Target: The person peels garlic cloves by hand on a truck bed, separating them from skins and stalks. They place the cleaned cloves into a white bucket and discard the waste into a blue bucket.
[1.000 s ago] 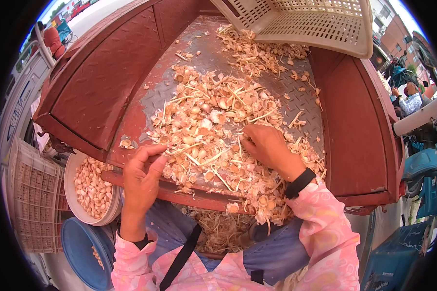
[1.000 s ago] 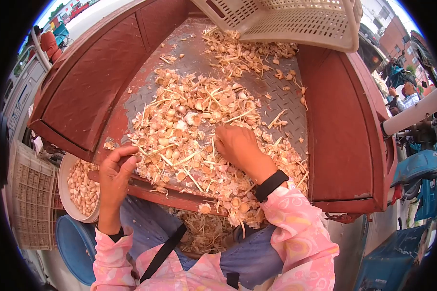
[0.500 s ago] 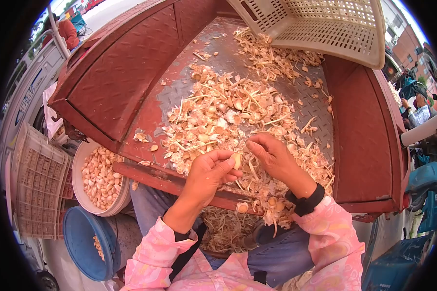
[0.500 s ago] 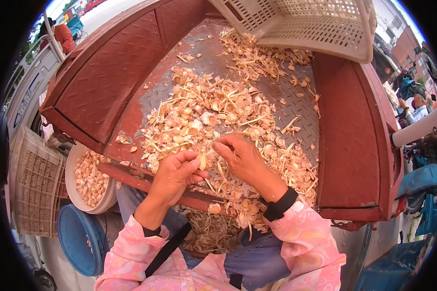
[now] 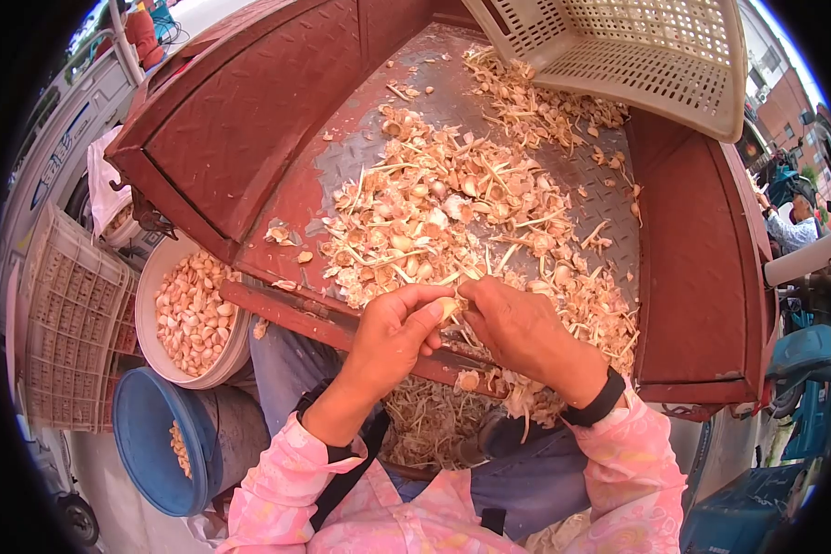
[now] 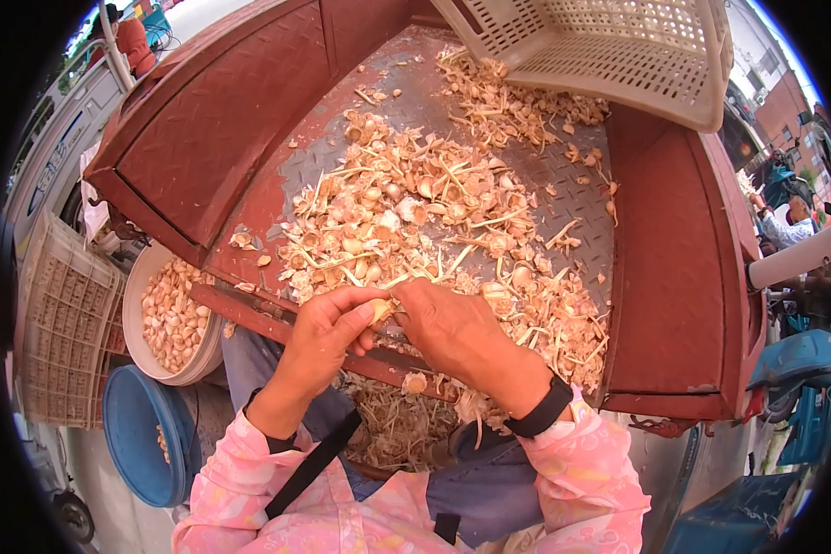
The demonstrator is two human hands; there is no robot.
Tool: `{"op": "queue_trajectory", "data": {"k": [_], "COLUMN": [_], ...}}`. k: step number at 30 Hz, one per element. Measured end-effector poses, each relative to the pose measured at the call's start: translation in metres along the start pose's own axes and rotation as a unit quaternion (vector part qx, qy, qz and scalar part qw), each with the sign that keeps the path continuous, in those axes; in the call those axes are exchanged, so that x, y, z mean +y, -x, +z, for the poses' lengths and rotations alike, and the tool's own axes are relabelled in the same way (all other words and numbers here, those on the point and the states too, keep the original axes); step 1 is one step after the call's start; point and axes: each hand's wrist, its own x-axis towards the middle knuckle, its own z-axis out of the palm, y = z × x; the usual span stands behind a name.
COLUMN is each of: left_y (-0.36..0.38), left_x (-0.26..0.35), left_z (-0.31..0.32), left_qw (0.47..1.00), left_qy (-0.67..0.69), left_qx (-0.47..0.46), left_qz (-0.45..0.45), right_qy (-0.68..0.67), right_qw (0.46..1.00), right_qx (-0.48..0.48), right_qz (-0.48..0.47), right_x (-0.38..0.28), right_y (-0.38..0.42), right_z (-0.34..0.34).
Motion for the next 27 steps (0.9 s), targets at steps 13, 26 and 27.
{"op": "queue_trajectory", "data": {"k": [13, 26, 27], "left_y": [0.011, 0.2, 0.242], "left_x": [-0.003, 0.03, 0.011], "left_z": [0.008, -0.233, -0.285], "left_qw": [0.998, 0.826, 0.76], "left_qy": [-0.01, -0.299, -0.433], "left_qx": [-0.02, 0.477, 0.482], "left_qz": [-0.054, 0.004, -0.044], "right_qy": [0.057, 0.013, 0.041], "right_qw": [0.994, 0.977, 0.981], "right_qx": [-0.081, 0.118, 0.082], "right_qz": [0.044, 0.176, 0.173], "right_x": [-0.006, 0.077, 0.077], "right_y": [0.01, 0.038, 0.04], "right_z": [0.005, -0.027, -0.023]}}
